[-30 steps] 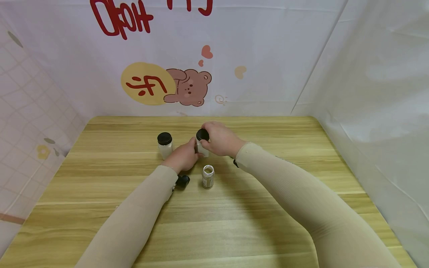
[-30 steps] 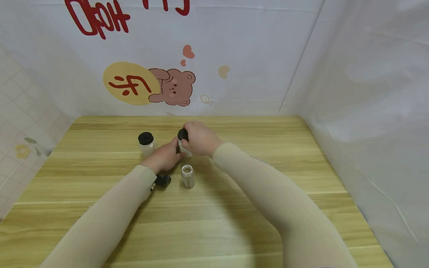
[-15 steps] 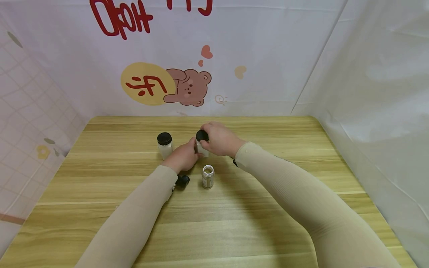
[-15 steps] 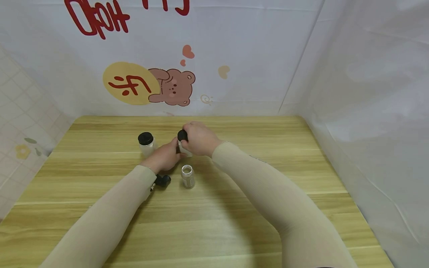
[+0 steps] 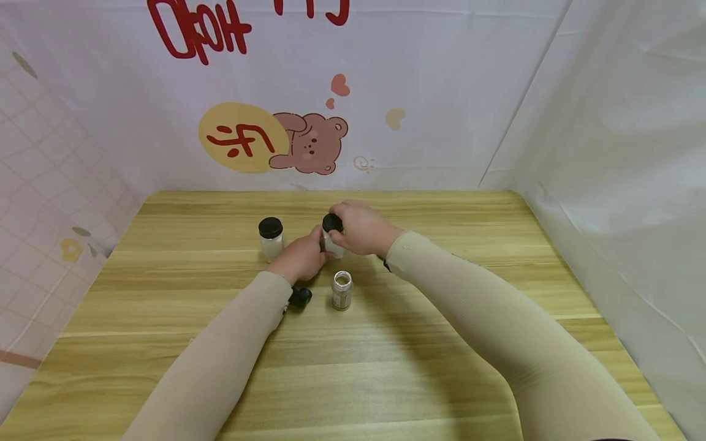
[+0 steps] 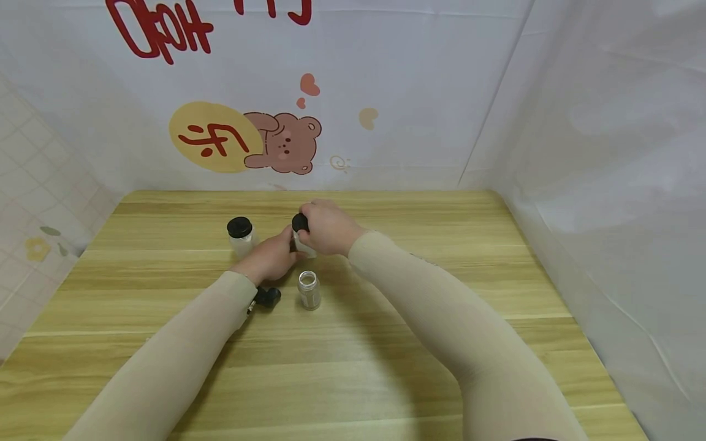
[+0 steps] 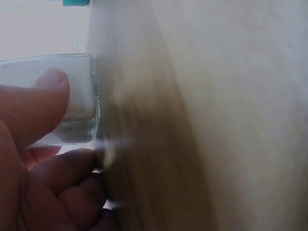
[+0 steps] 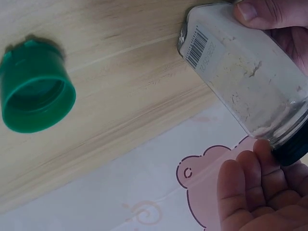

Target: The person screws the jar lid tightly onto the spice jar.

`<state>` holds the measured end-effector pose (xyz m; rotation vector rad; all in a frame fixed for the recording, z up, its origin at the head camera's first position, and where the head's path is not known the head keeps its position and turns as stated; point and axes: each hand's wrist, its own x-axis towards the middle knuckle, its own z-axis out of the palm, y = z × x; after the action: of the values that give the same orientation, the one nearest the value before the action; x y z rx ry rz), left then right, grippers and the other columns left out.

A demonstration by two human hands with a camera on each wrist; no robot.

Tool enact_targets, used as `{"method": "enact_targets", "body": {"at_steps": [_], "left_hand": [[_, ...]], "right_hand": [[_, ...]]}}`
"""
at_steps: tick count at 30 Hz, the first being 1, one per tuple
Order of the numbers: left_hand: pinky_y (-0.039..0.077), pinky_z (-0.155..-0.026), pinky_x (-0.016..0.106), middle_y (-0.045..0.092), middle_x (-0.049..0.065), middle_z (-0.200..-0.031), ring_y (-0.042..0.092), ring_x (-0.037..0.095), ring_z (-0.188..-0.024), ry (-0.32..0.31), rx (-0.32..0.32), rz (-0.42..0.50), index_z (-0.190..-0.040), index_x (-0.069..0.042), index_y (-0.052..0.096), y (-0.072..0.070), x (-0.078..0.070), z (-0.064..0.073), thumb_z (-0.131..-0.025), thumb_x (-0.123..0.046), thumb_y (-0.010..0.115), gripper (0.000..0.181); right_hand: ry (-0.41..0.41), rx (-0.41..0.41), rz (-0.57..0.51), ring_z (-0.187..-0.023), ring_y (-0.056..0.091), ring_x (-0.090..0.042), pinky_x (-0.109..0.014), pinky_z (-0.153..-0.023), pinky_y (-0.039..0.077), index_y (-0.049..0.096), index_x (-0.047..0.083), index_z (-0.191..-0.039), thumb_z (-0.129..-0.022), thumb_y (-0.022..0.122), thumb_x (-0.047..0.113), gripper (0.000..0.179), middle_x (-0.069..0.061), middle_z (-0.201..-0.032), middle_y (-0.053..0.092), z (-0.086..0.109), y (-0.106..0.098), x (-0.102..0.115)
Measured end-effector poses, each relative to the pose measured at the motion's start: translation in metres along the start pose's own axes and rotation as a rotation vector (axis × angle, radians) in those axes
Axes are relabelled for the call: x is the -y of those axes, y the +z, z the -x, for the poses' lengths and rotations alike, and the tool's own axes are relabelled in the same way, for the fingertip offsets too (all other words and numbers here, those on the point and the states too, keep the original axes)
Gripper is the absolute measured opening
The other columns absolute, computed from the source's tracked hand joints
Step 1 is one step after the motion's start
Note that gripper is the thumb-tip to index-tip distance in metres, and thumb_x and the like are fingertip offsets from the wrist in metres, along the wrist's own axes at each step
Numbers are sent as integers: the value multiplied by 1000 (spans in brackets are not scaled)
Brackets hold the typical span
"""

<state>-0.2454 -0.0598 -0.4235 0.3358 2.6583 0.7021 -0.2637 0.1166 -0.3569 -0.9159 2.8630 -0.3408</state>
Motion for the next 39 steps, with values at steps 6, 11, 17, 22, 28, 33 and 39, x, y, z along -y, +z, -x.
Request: {"method": "enact_targets", "body": {"at_steps": [6,11,17,22,28,33,39], "left_hand": [[50,-109,52,60,18,-147,62,34,-133,6,-6,-2,-150,-14,35,0,1,0,-110,-35,56,50],[50,-110,52,59,17,-149,61,33,-134,1,-3,-7,-153,-14,33,1,0,0,-110,-36,56,53],[49,-111,52,59,17,-149,61,33,-134,0,2,-5,-154,-15,32,-1,0,1,-110,-35,56,54],[49,-111,52,58,17,-151,60,33,-135,1,0,-4,-153,-14,33,0,0,0,-110,-37,56,54],[48,-112,52,58,17,-151,60,33,-137,4,4,-3,-154,-14,32,0,1,1,-110,-36,55,54],[48,-113,53,57,17,-151,59,33,-137,-1,4,-8,-156,-14,31,1,1,1,-110,-36,55,56],[48,-112,53,57,18,-152,59,34,-137,-8,6,-7,-159,-14,29,1,1,1,-110,-37,55,60]], "right_hand": [[-1,24,10,-117,62,-27,-39,-101,52,58,1,-143,-104,62,30,48,-14,-135,65,1,-4,2],[3,36,20,-121,61,-28,-40,-104,52,57,2,-145,-105,61,30,49,-14,-139,64,0,-5,2],[4,41,16,-120,61,-27,-39,-103,52,56,3,-146,-105,61,30,50,-13,-139,64,1,-6,2],[1,41,19,-119,61,-27,-39,-102,52,56,3,-145,-104,61,30,49,-13,-137,64,1,-6,2],[7,42,12,-119,60,-26,-39,-102,52,56,3,-146,-104,61,30,49,-13,-136,64,1,-6,3],[12,44,-1,-118,60,-26,-39,-102,53,56,3,-146,-104,62,29,49,-13,-136,63,0,-4,2],[10,33,-26,-116,60,-26,-38,-100,53,57,3,-144,-104,62,29,48,-13,-134,64,2,-2,1]]}}
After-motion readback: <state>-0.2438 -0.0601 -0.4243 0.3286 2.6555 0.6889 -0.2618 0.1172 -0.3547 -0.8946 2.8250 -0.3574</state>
